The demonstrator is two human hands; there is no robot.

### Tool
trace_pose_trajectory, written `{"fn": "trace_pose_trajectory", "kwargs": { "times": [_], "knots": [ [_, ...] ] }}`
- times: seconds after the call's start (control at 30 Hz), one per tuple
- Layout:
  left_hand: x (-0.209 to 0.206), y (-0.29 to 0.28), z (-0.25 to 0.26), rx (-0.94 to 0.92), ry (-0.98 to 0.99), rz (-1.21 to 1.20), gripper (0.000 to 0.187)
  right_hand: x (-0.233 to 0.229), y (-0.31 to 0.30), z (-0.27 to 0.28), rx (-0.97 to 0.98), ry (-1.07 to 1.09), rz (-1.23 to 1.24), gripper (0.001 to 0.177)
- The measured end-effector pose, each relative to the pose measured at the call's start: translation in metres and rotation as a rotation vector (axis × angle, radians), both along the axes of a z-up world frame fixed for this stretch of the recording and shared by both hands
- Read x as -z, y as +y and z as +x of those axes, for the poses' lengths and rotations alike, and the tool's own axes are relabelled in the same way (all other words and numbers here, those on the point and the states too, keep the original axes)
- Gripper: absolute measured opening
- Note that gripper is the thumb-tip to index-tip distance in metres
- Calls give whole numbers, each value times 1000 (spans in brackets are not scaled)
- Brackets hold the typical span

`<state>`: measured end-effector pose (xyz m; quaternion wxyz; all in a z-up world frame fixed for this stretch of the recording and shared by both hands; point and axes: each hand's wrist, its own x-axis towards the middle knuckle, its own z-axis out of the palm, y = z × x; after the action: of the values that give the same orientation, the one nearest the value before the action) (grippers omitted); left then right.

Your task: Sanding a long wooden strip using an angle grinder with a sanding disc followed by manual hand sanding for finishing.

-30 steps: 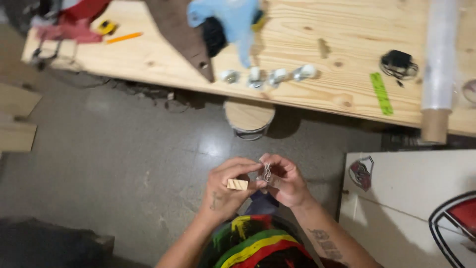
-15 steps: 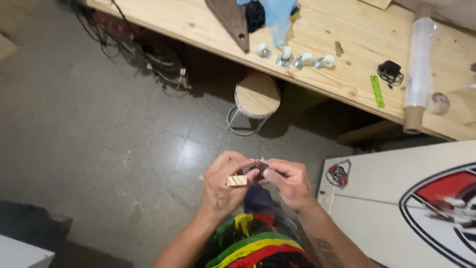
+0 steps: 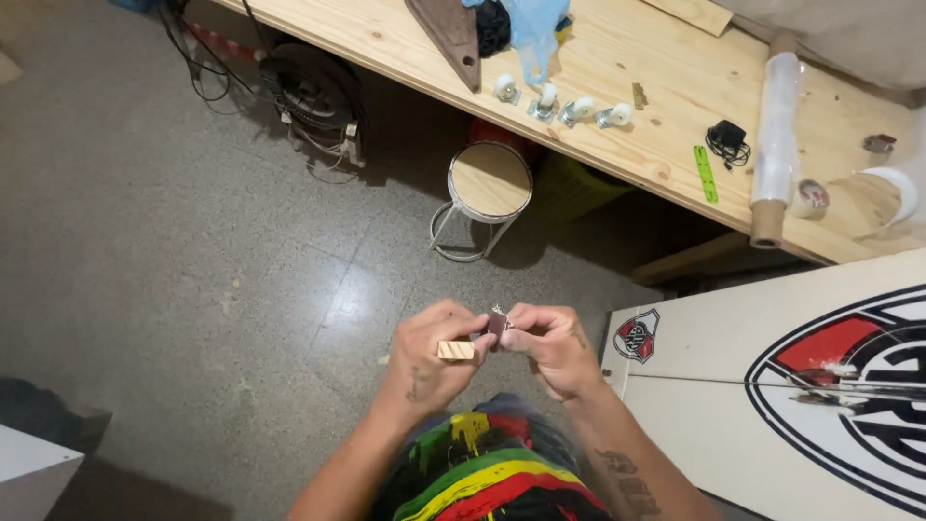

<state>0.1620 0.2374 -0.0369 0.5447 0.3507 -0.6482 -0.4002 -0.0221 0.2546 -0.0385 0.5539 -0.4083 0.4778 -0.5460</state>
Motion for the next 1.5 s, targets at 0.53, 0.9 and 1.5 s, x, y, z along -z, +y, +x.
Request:
{"fn": "trace_pose_trajectory", "kwargs": {
  "times": [0.53, 0.9, 1.5],
  "knots": [
    [-27, 41, -112, 44, 15, 321, 12, 6, 48, -108, 118, -100, 3, 17],
    [-35, 79, -176, -309, -14, 632, 14, 25, 72, -192, 53, 1174, -1075, 18],
    [-45, 103, -191, -410, -194, 558, 15, 13, 94, -185, 33, 570, -1024, 26]
  ]
}}
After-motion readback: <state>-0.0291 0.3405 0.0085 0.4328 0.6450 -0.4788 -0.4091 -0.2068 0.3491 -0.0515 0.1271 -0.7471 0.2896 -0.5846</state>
